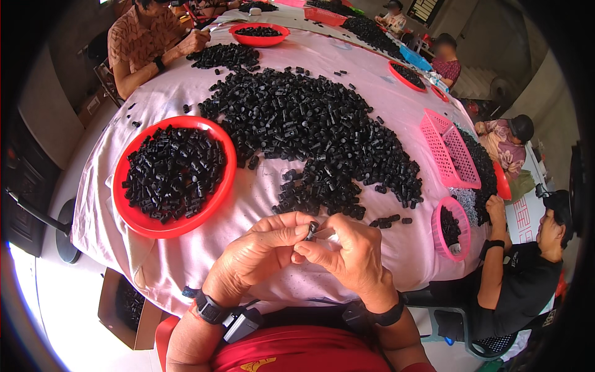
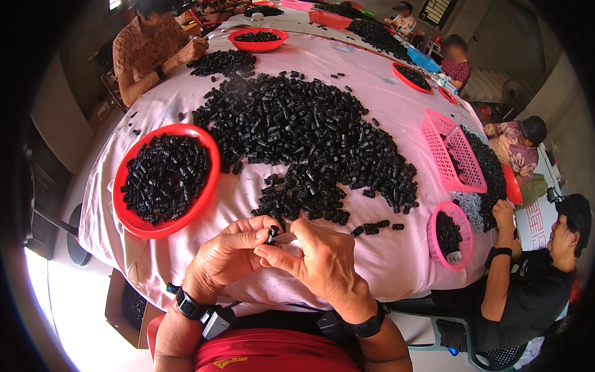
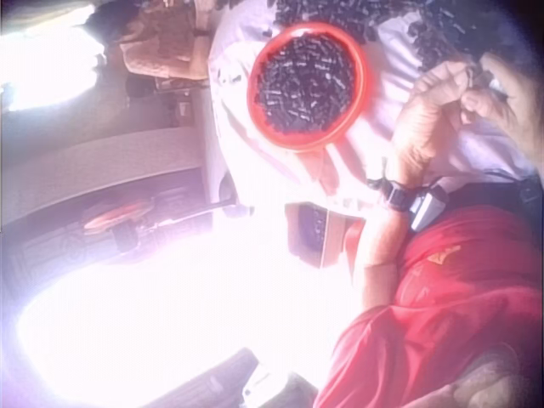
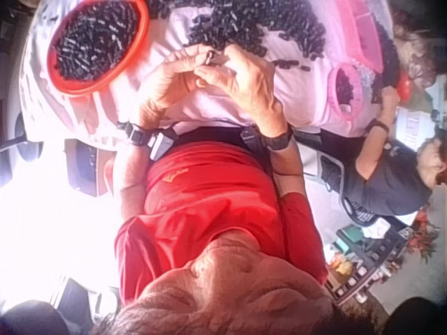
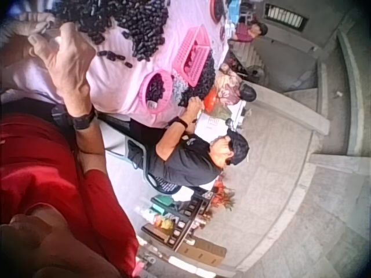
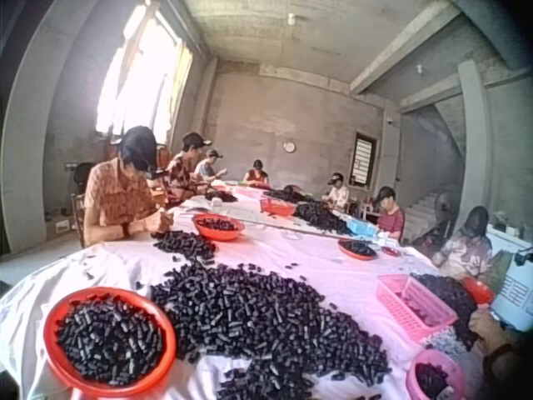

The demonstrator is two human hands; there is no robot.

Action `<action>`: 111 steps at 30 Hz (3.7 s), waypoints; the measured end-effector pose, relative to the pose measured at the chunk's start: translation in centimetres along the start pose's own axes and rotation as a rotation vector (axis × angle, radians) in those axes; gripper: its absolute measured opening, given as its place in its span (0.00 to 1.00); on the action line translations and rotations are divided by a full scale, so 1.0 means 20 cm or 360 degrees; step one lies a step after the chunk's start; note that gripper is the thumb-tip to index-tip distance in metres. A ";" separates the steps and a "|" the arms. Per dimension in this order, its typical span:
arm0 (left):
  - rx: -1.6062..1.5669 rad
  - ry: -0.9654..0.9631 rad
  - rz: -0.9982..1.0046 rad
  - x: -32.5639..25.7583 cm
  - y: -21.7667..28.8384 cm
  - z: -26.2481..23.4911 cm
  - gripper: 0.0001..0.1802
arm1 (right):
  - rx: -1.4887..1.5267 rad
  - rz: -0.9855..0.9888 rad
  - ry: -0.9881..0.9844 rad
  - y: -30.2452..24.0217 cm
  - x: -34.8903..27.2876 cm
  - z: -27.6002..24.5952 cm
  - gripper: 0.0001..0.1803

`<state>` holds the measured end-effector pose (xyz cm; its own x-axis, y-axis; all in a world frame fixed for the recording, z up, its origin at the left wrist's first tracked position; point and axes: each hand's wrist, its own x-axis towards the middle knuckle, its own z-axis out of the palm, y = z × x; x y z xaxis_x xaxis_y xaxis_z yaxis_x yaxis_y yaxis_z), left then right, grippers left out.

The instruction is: Manually assembling small black plastic components by hand at a workbench.

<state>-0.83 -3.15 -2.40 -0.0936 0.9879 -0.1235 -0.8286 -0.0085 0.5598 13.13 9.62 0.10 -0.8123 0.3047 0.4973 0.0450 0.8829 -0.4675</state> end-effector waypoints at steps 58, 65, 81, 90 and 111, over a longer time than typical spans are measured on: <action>-0.0006 0.0023 -0.0005 0.01 -0.01 0.01 0.17 | 0.0064 -0.0042 -0.0016 0.01 0.00 0.02 0.16; 0.0036 0.0081 -0.0007 0.02 -0.02 0.01 0.17 | 0.0068 -0.0039 0.0076 0.00 0.01 0.04 0.22; -0.0008 0.0085 -0.0010 0.03 -0.02 0.00 0.16 | 0.0115 0.0061 -0.0087 -0.01 0.00 0.02 0.14; -0.0011 0.0079 -0.0002 0.02 -0.02 0.00 0.15 | 0.0105 0.0027 -0.0071 -0.01 0.01 0.03 0.16; -0.0103 -0.0140 0.0122 0.00 -0.01 0.01 0.15 | 0.0421 0.0032 -0.0118 0.01 -0.01 -0.02 0.17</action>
<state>-0.60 -3.02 -2.33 -0.1115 0.9937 -0.0083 -0.8550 -0.0917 0.5105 13.50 9.86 0.27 -0.8535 0.2855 0.4360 -0.0843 0.7499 -0.6561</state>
